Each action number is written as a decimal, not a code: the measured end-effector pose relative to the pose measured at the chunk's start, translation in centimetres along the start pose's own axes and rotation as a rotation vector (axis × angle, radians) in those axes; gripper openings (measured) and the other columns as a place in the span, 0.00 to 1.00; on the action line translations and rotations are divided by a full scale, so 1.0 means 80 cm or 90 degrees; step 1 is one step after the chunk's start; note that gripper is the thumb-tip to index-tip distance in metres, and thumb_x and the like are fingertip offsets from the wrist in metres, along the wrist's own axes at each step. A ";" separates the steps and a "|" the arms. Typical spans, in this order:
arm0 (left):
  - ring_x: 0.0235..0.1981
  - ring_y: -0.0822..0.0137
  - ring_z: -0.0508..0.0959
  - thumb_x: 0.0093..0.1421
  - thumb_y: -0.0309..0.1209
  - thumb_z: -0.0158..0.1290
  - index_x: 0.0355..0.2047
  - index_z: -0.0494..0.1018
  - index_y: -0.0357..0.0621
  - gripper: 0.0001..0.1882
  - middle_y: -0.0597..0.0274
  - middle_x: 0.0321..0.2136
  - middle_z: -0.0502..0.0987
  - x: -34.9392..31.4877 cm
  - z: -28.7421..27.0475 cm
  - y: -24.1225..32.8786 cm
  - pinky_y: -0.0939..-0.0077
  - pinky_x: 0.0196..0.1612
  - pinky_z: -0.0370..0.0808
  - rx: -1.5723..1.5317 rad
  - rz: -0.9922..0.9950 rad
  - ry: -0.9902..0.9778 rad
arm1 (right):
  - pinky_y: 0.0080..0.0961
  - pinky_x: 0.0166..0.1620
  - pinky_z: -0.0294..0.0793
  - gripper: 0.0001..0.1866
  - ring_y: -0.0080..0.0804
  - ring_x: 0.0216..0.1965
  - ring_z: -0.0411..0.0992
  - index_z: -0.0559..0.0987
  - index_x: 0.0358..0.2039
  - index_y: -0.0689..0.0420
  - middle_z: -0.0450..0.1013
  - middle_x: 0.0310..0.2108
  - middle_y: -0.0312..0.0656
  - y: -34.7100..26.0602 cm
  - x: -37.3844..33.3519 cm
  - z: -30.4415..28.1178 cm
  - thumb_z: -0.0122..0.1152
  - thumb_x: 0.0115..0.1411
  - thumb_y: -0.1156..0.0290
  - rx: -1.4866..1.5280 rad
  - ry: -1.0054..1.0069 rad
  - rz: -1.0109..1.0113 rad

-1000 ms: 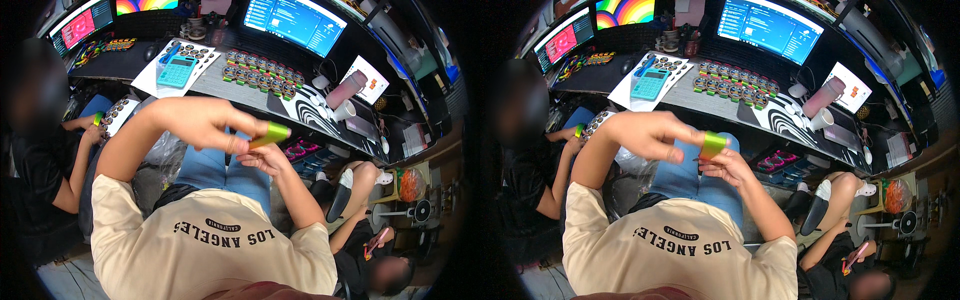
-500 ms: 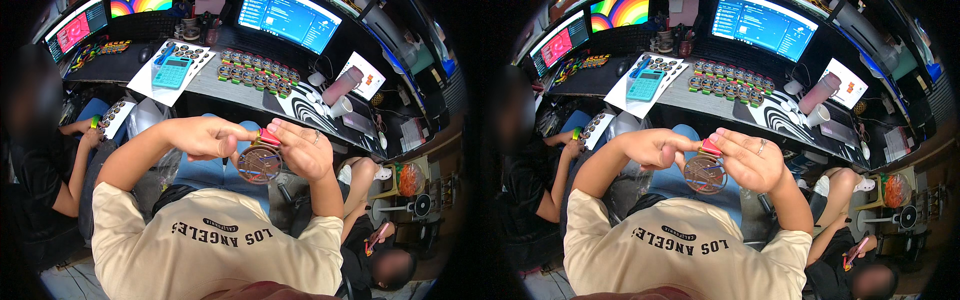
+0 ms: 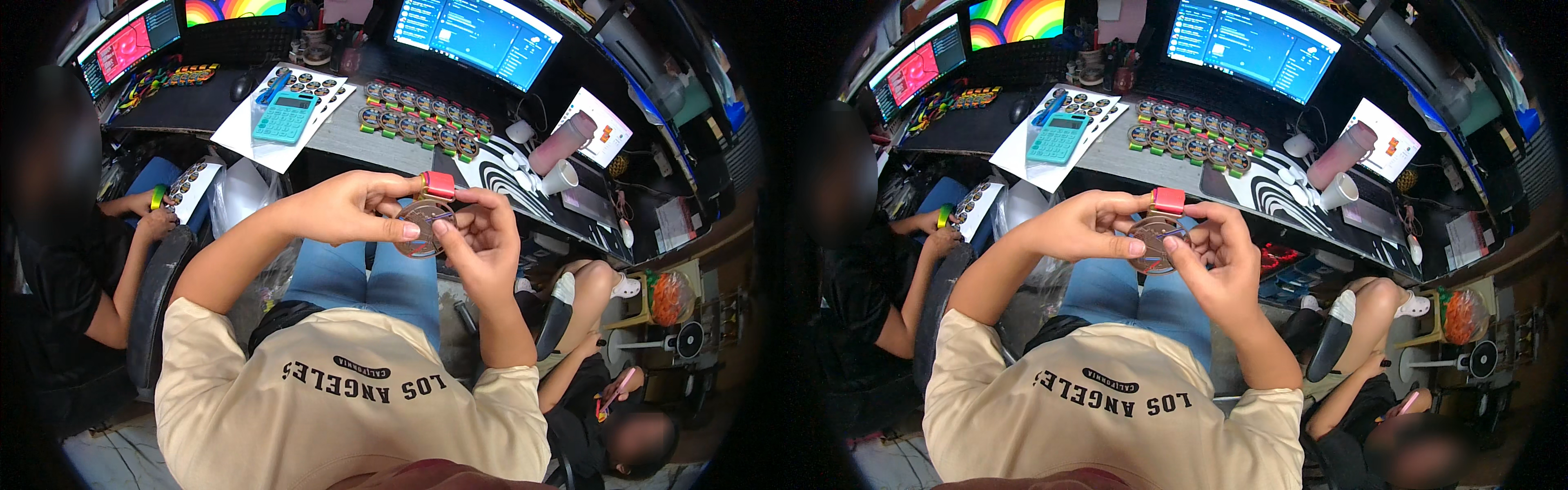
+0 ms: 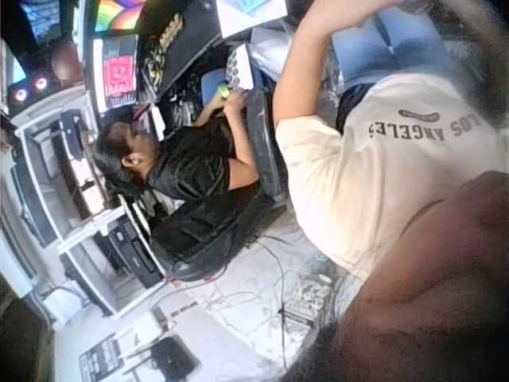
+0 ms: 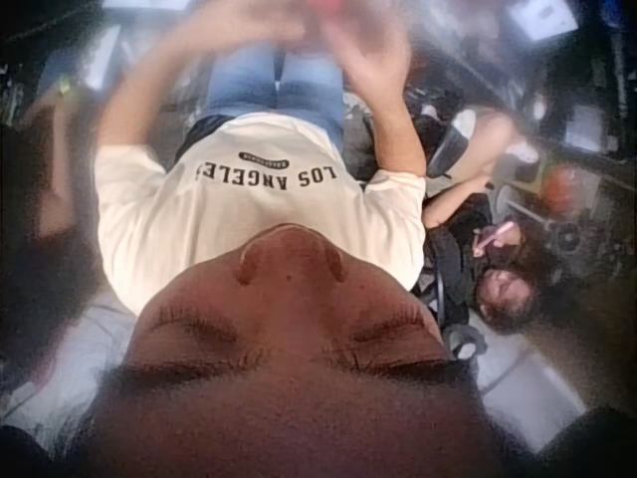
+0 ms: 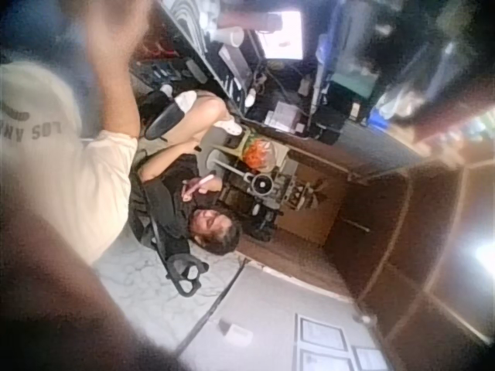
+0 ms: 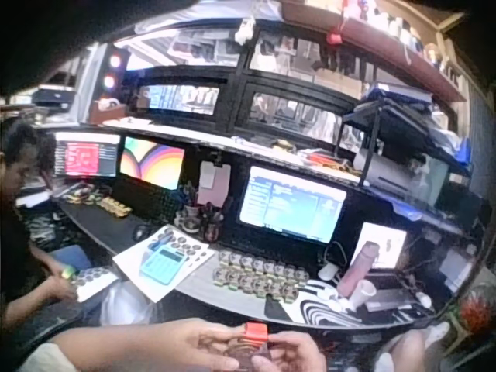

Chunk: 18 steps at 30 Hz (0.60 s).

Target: The person wraps a rainbow-colored tape around a small circular core and places the finished roll on the desk. The process is repeated with multiple cores and tape pieces.

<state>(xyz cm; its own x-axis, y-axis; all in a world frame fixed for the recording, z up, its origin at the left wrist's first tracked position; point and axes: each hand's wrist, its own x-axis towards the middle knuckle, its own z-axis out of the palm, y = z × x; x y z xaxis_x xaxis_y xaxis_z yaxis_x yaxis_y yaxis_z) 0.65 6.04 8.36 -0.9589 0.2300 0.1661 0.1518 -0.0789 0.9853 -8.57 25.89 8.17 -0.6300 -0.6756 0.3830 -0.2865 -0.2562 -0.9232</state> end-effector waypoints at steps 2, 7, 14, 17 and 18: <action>0.30 0.83 0.73 0.62 0.31 0.56 0.65 0.56 0.37 0.34 0.62 0.39 0.78 0.000 -0.007 -0.006 0.87 0.21 0.67 0.037 -0.024 -0.008 | 0.09 0.22 0.63 0.19 0.12 0.22 0.67 0.69 0.47 0.63 0.73 0.26 0.38 -0.001 0.005 -0.003 0.63 0.56 0.81 0.013 -0.005 0.024; 0.13 0.86 0.62 0.60 0.32 0.56 0.66 0.54 0.39 0.36 0.63 0.32 0.79 0.008 -0.017 -0.018 0.88 0.10 0.53 0.016 -0.044 -0.015 | 0.11 0.17 0.61 0.19 0.12 0.19 0.65 0.68 0.48 0.63 0.72 0.23 0.37 0.007 0.017 -0.009 0.62 0.57 0.80 0.032 -0.012 0.063; 0.09 0.84 0.60 0.61 0.31 0.54 0.67 0.51 0.44 0.36 0.67 0.27 0.77 0.041 -0.040 -0.048 0.87 0.10 0.54 -0.043 -0.154 -0.060 | 0.18 0.39 0.74 0.22 0.23 0.36 0.74 0.65 0.51 0.62 0.75 0.39 0.44 0.074 0.034 -0.027 0.62 0.58 0.79 0.171 0.026 0.135; 0.09 0.84 0.60 0.61 0.30 0.55 0.67 0.52 0.42 0.36 0.69 0.26 0.76 0.065 -0.050 -0.079 0.88 0.10 0.53 -0.084 -0.175 -0.067 | 0.21 0.42 0.74 0.24 0.26 0.36 0.75 0.63 0.51 0.62 0.76 0.34 0.46 0.108 0.039 -0.045 0.62 0.56 0.83 0.199 0.039 0.194; 0.09 0.84 0.59 0.60 0.30 0.55 0.67 0.52 0.42 0.37 0.69 0.26 0.76 0.075 -0.054 -0.089 0.87 0.10 0.53 -0.075 -0.190 -0.070 | 0.21 0.40 0.74 0.24 0.26 0.34 0.76 0.63 0.50 0.61 0.77 0.32 0.46 0.120 0.041 -0.052 0.62 0.55 0.83 0.171 0.066 0.202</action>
<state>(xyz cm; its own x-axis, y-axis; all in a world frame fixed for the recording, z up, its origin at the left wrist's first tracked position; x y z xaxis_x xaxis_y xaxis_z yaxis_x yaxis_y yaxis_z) -7.23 3.76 2.13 -0.9242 0.3630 -0.1186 -0.1662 -0.1026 0.9807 -16.37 24.07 0.67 -0.7302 -0.6798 0.0676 0.1222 -0.2273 -0.9661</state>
